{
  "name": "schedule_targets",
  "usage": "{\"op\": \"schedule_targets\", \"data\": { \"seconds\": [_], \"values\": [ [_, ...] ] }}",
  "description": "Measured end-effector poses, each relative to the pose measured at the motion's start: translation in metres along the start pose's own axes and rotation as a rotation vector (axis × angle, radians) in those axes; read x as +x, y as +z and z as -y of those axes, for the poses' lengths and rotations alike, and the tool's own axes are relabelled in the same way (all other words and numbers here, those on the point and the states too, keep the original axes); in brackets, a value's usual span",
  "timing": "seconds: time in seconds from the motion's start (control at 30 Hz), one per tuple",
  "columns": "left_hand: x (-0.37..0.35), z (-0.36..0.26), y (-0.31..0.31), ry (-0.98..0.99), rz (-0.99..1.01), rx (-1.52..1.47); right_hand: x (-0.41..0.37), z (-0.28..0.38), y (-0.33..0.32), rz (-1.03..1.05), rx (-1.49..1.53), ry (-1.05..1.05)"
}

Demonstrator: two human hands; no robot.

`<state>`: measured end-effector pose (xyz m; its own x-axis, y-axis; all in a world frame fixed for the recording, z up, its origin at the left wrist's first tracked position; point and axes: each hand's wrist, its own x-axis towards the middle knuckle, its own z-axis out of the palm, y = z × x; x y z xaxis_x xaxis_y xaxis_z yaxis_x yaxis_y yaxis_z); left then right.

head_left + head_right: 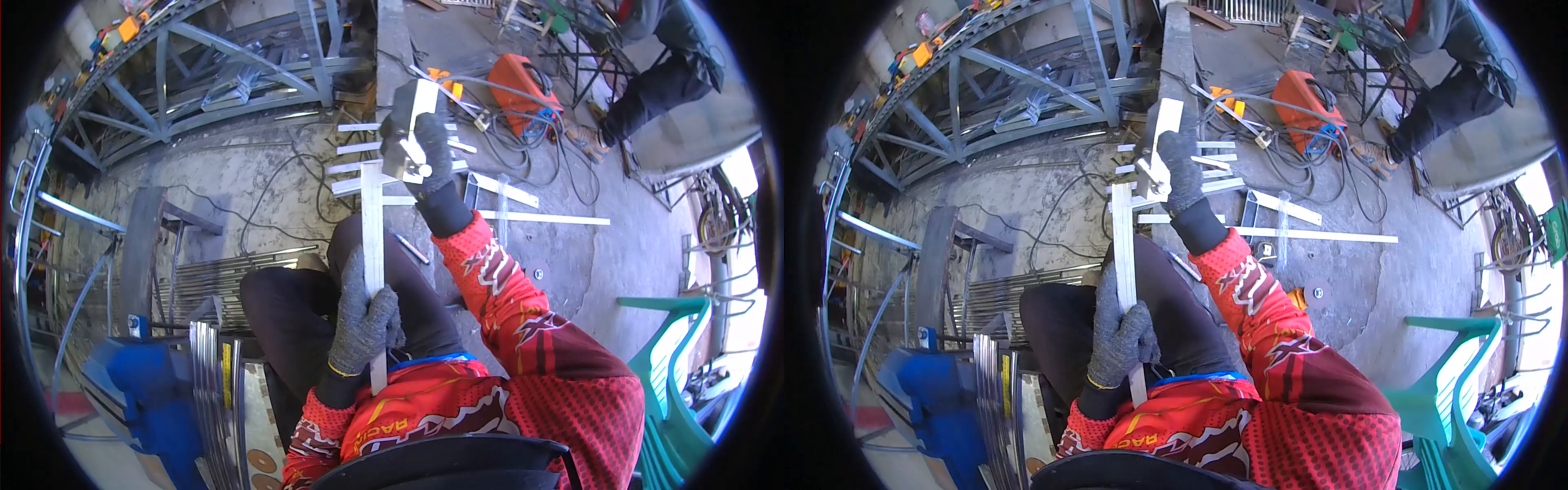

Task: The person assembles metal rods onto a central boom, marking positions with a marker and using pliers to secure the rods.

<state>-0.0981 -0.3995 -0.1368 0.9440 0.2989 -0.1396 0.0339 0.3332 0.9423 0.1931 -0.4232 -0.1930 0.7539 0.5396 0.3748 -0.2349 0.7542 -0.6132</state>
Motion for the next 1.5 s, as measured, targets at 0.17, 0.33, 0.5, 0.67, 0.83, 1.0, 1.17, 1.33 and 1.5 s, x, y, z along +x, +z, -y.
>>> {"op": "schedule_targets", "data": {
  "seconds": [0.17,0.33,0.5,0.67,0.83,1.0,1.17,1.33,1.5],
  "values": [
    [0.001,0.0,-0.001,0.011,0.003,0.005,-0.043,0.018,0.027,0.083,0.005,0.088],
    [-0.003,0.001,-0.002,-0.016,0.001,-0.015,-0.073,-0.001,0.032,-0.087,-0.947,0.046],
    [0.001,0.011,-0.006,0.019,0.028,0.024,-0.078,0.003,0.065,-0.234,-0.905,0.194],
    [0.002,0.006,-0.004,0.022,0.051,0.054,-0.073,-0.003,0.012,-0.132,-1.107,0.028],
    [0.006,0.012,-0.008,-0.012,0.026,0.024,-0.115,-0.028,-0.023,0.066,-1.34,-0.168],
    [0.002,0.007,-0.005,-0.02,0.083,0.029,-0.075,-0.053,-0.079,0.148,-1.292,-0.386],
    [0.002,0.004,-0.004,-0.027,0.039,0.035,-0.065,-0.037,-0.047,0.201,-1.476,-0.451],
    [0.005,0.013,-0.007,-0.047,0.062,0.026,-0.075,-0.047,-0.06,0.105,-1.485,-0.372],
    [0.006,0.012,-0.009,-0.042,0.06,-0.007,-0.081,-0.023,0.002,0.137,-1.256,-0.235]
  ]
}}
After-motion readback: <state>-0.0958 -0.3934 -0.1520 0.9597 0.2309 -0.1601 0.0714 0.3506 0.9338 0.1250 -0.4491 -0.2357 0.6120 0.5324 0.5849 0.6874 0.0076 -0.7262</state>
